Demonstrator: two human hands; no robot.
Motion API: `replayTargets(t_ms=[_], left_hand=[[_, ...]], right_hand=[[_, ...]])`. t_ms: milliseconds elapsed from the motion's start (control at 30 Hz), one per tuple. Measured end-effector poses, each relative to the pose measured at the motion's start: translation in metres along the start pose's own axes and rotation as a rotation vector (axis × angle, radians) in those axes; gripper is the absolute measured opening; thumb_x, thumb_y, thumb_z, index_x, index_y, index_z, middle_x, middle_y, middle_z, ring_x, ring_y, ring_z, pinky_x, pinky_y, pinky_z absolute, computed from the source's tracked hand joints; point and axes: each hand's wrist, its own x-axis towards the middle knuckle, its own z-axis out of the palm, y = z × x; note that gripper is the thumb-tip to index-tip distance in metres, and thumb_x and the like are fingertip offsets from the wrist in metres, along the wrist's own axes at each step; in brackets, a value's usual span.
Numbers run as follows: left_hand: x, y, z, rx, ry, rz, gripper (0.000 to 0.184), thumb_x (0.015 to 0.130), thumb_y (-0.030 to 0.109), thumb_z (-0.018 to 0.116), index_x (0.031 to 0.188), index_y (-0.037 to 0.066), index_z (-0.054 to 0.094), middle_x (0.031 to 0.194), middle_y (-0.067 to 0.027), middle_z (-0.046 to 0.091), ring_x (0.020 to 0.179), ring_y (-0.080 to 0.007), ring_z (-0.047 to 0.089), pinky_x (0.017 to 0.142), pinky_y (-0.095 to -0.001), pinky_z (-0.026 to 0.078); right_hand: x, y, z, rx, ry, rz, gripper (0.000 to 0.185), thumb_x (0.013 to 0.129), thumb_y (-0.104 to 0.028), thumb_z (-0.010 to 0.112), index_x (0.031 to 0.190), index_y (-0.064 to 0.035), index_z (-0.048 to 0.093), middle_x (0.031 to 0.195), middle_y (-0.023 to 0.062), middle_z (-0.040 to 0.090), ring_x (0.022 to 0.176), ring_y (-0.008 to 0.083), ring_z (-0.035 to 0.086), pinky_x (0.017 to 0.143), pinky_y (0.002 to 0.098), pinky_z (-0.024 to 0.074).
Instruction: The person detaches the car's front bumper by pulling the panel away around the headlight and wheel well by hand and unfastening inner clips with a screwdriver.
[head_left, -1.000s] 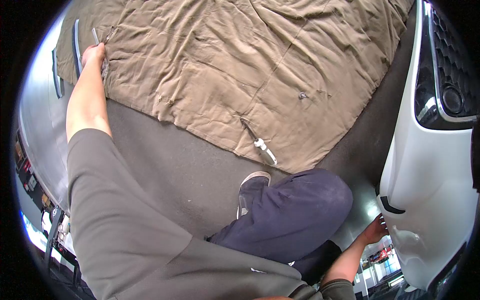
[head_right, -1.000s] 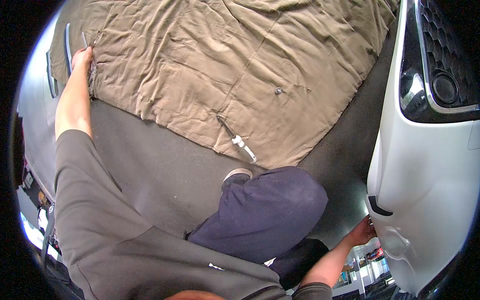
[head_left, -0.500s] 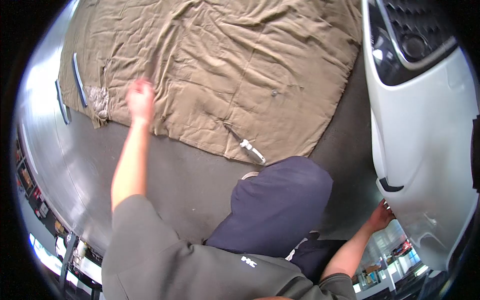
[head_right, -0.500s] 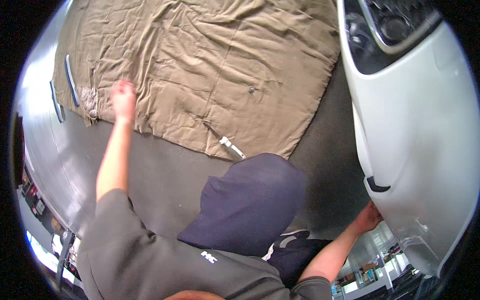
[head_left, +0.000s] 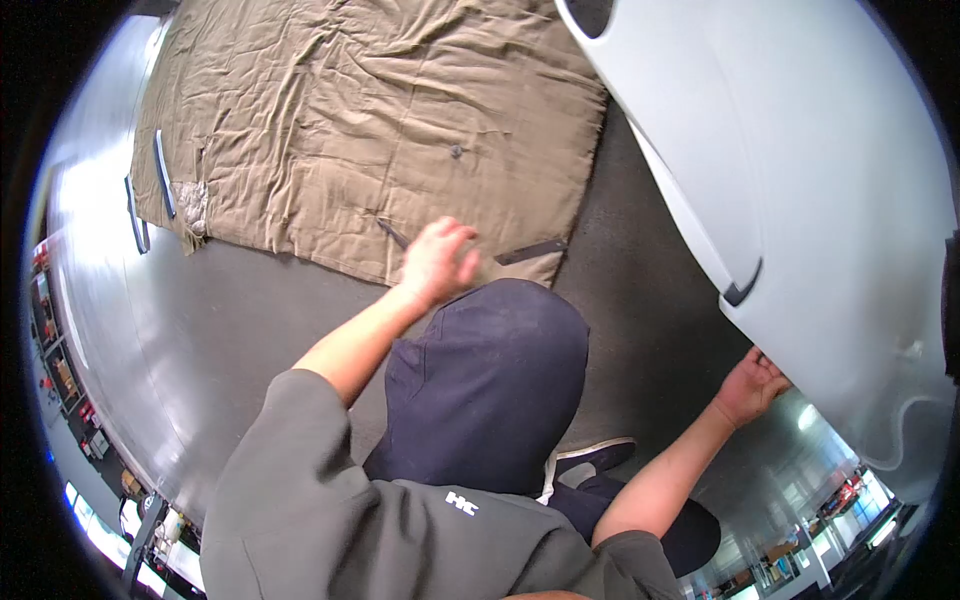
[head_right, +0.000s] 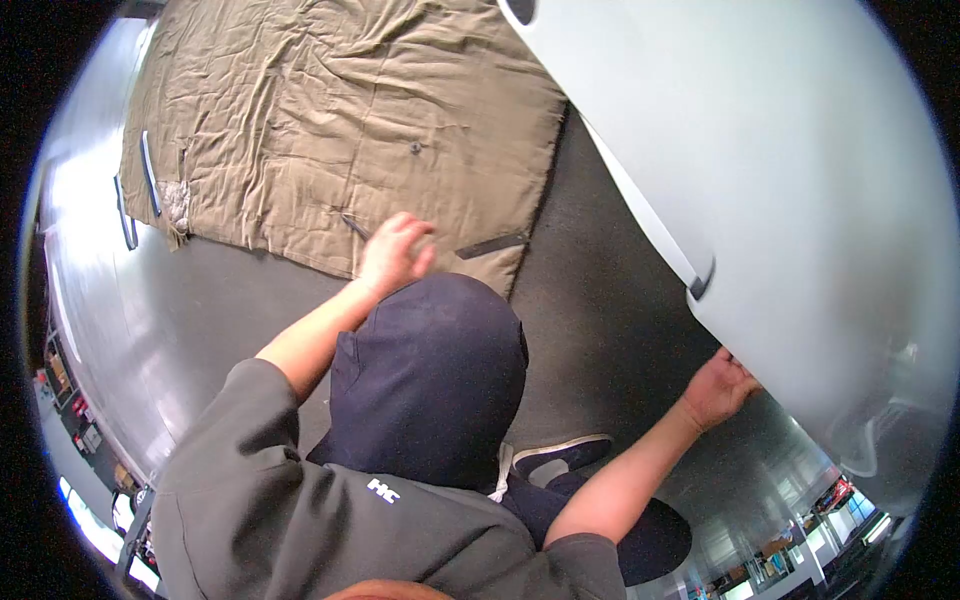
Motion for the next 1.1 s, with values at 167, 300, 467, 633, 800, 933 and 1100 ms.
replayTargets(t_ms=[167, 300, 467, 633, 800, 933, 1100], left_hand=[[-0.046, -0.008, -0.008, 0.482, -0.267, 0.026, 0.036, 0.077, 0.011, 0.074, 0.112, 0.01, 0.067, 0.119, -0.0111, 0.058, 0.113, -0.0341, 0.059, 0.093, -0.0441, 0.054], [-0.063, -0.012, 0.024, 0.787, -0.294, 0.134, 0.032, 0.083, 0.013, 0.07, 0.115, 0.011, 0.065, 0.117, -0.01, 0.058, 0.116, -0.0296, 0.058, 0.091, -0.0412, 0.054], [-0.038, 0.022, 0.032, 0.811, -0.553, 0.097, 0.028, 0.094, 0.026, 0.061, 0.119, 0.014, 0.064, 0.119, -0.0133, 0.062, 0.117, -0.0327, 0.065, 0.092, -0.0453, 0.057], [0.002, 0.162, 0.036, 0.422, -0.701, 0.39, 0.038, 0.08, 0.021, 0.077, 0.113, 0.007, 0.064, 0.101, -0.0159, 0.066, 0.091, -0.0371, 0.07, 0.077, -0.0484, 0.058], [0.031, 0.31, 0.092, 0.448, -1.119, 0.266, 0.053, 0.089, 0.028, 0.08, 0.135, 0.009, 0.061, 0.123, -0.0184, 0.07, 0.107, -0.0294, 0.07, 0.095, -0.0436, 0.055], [0.018, 0.35, 0.198, 0.133, -1.113, 0.339, 0.056, 0.092, 0.027, 0.08, 0.138, 0.005, 0.059, 0.123, -0.0146, 0.07, 0.113, -0.0241, 0.065, 0.098, -0.0406, 0.053], [0.008, 0.363, 0.292, -0.069, -1.056, 0.007, 0.057, 0.096, 0.021, 0.078, 0.144, 0.004, 0.053, 0.128, -0.0114, 0.066, 0.118, -0.022, 0.061, 0.101, -0.0387, 0.051]], right_hand=[[0.0, 0.011, 0.022, -0.079, 0.027, -0.068, 0.027, 0.101, -0.033, 0.07, 0.11, -0.0094, 0.063, 0.129, 0.0081, 0.067, 0.127, 0.0272, 0.055, 0.12, 0.0527, 0.0363], [0.001, 0.005, 0.026, -0.086, 0.227, -0.038, 0.012, 0.102, -0.018, 0.068, 0.105, -0.0083, 0.061, 0.119, 0.0064, 0.067, 0.123, 0.0237, 0.057, 0.12, 0.0529, 0.0373], [-0.001, 0.004, 0.037, -0.012, 0.21, -0.089, 0.015, 0.102, -0.018, 0.068, 0.097, -0.0092, 0.057, 0.092, -0.0014, 0.058, 0.09, 0.0116, 0.054, 0.085, 0.0311, 0.0448], [0.001, -0.001, 0.021, -0.176, 0.044, -0.117, 0.035, 0.1, -0.036, 0.072, 0.111, -0.0086, 0.052, 0.093, -0.0009, 0.053, 0.088, 0.0128, 0.049, 0.085, 0.0318, 0.0433], [0.0, -0.008, 0.021, -0.252, 0.103, -0.153, 0.046, 0.098, -0.028, 0.076, 0.128, -0.0079, 0.048, 0.117, 0.0068, 0.061, 0.105, 0.0173, 0.058, 0.093, 0.0368, 0.0495], [0.003, -0.006, 0.022, 0.013, 0.118, -0.08, 0.052, 0.093, -0.023, 0.081, 0.129, -0.0074, 0.047, 0.121, 0.0106, 0.061, 0.11, 0.0221, 0.059, 0.099, 0.0382, 0.0478], [0.007, 0.005, 0.021, 0.039, 0.096, -0.011, 0.057, 0.087, -0.017, 0.084, 0.129, -0.0064, 0.047, 0.119, 0.0119, 0.063, 0.11, 0.0239, 0.063, 0.101, 0.0385, 0.0485]])
